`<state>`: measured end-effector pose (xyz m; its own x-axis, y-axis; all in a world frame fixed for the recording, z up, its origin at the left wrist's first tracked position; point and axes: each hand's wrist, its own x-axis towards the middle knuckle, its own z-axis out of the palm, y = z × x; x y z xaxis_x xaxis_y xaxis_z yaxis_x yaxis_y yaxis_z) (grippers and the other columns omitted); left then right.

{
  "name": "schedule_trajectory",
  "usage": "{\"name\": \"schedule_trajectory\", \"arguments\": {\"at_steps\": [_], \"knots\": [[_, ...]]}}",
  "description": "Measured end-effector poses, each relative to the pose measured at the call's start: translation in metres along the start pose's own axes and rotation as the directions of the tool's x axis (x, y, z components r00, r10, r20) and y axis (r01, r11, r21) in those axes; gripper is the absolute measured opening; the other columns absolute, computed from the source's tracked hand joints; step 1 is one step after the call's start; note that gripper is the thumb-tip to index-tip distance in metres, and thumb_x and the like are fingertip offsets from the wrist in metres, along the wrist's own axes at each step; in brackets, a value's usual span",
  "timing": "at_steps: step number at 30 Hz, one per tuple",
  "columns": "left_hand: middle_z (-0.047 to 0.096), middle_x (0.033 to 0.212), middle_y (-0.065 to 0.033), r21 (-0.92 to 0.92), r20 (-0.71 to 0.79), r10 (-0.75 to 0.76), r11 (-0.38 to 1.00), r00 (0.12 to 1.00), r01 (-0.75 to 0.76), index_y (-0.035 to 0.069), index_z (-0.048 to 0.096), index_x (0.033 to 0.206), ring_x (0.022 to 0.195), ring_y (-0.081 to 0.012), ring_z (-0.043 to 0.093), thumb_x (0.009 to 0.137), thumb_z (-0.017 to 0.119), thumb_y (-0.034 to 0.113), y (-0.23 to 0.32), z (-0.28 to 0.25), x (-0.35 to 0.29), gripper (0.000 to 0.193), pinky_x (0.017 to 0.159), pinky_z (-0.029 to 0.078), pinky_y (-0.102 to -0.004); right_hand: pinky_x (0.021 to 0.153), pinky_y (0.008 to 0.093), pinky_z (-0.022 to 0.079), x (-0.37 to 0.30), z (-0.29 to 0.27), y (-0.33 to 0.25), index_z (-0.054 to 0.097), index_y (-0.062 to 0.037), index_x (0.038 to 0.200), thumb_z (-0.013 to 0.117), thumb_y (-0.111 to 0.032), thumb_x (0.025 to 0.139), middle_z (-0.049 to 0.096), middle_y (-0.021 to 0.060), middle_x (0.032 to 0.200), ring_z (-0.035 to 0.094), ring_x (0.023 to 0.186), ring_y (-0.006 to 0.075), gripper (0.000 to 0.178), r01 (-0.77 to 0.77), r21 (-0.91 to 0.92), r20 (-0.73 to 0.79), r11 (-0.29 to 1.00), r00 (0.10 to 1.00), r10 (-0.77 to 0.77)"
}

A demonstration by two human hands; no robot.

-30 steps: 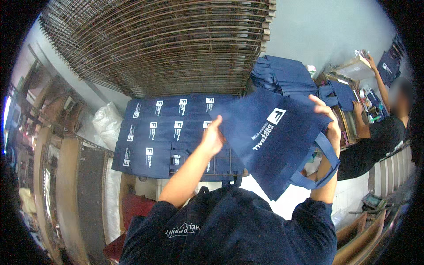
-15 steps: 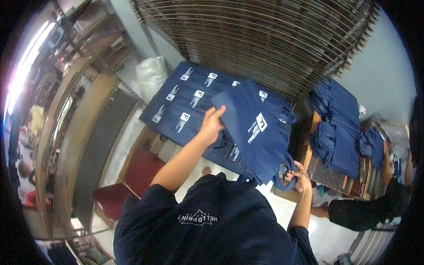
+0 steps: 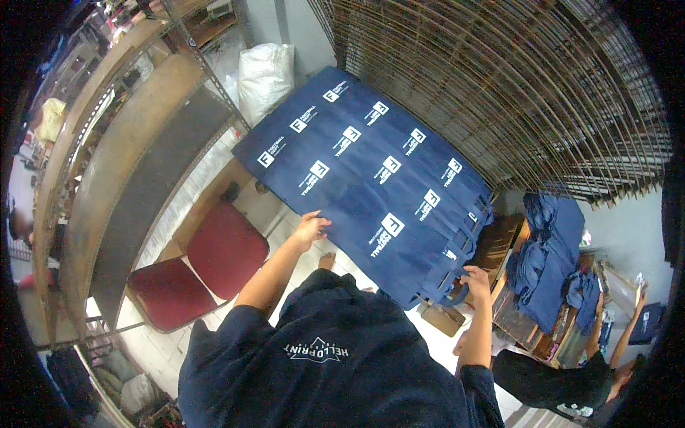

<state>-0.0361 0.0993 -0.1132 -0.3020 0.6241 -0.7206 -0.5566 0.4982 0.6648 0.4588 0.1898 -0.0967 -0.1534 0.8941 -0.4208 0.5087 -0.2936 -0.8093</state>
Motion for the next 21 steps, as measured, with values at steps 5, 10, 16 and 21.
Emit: {"name": "schedule_trajectory", "arguments": {"at_steps": [5,10,16,21], "knots": [[0.059,0.085,-0.0025,0.138,0.023,0.086,0.986,0.996,-0.089,0.006,0.059,0.096,0.077,-0.0127,0.055,0.071,0.061,0.002,-0.007,-0.045,0.049,0.025,0.065,0.045,-0.0279,0.065,0.0324,0.048,0.047,0.064,-0.013,0.062,-0.0037,0.089,0.064,-0.007,0.064,0.065,0.0126,0.074,0.063,0.071,0.0245,0.025,0.003,-0.476,-0.21,0.88,0.971,-0.117],[0.06,0.083,-0.0055,0.29,-0.015,0.175,0.943,0.984,-0.163,0.002,0.059,0.092,0.069,-0.0124,0.057,0.072,0.06,0.001,-0.031,-0.072,0.122,0.02,0.06,0.048,-0.0253,0.073,0.0352,0.047,0.089,0.125,0.012,0.064,-0.0103,0.091,0.061,-0.013,0.068,0.064,0.0127,0.088,0.061,0.084,0.0275,0.023,-0.085,-0.483,-0.35,0.871,0.931,-0.104],[0.061,0.076,-0.0087,0.323,-0.105,0.206,0.932,0.973,-0.162,-0.002,0.058,0.096,0.066,-0.0139,0.059,0.069,0.062,0.0,-0.065,-0.096,0.191,0.028,0.053,0.048,-0.0272,0.079,0.0383,0.046,0.096,0.179,-0.016,0.063,-0.0143,0.097,0.059,-0.016,0.072,0.063,0.0136,0.091,0.06,0.086,0.0309,0.026,-0.299,-0.574,-0.395,0.762,0.917,0.062],[0.061,0.073,-0.0104,0.534,-0.16,0.174,0.843,0.972,-0.063,-0.002,0.057,0.097,0.059,-0.0162,0.06,0.066,0.064,0.003,-0.071,-0.104,0.203,0.032,0.056,0.05,-0.0281,0.08,0.0394,0.047,0.096,0.189,-0.016,0.063,-0.019,0.098,0.059,-0.018,0.072,0.062,0.0143,0.096,0.059,0.09,0.0322,0.026,-0.437,-0.475,-0.463,0.764,0.862,0.206]]}}
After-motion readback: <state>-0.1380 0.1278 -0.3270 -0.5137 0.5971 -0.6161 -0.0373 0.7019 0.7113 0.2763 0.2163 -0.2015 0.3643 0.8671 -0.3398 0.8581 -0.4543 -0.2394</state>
